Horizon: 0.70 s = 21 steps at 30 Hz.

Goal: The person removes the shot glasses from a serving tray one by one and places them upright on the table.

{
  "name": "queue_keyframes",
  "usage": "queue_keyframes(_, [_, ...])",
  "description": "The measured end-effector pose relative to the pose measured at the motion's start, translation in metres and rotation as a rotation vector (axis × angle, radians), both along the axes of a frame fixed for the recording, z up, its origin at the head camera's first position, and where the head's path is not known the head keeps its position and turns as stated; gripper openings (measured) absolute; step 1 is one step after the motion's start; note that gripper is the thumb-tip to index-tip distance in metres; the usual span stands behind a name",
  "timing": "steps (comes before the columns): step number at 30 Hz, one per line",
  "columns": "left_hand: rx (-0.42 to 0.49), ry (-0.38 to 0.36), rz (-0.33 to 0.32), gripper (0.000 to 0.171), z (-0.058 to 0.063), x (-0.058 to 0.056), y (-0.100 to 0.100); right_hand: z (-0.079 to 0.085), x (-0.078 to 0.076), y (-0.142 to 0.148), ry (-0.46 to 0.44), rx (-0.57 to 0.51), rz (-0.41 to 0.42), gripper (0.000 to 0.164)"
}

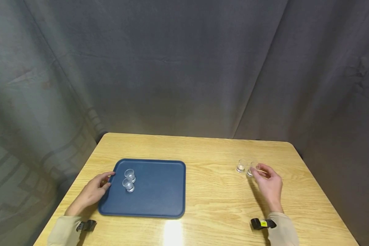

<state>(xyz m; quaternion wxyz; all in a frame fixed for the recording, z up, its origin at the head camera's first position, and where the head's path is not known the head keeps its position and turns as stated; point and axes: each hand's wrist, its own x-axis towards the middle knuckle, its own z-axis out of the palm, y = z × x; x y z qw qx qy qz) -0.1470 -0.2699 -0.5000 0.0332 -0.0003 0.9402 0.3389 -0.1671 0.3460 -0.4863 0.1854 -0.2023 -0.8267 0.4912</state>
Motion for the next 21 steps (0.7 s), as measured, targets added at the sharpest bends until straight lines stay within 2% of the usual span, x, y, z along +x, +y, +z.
queue_keyframes(9, [0.004, -0.004, -0.002, 0.044, -0.001, 0.000, 0.000, -0.015, -0.002, 0.002, -0.053, 0.014, 0.038, 0.050])
queue_keyframes(21, [0.001, 0.000, 0.003, 0.044, -0.001, -0.001, -0.001, -0.018, -0.007, -0.001, -0.065, -0.002, 0.061, 0.053])
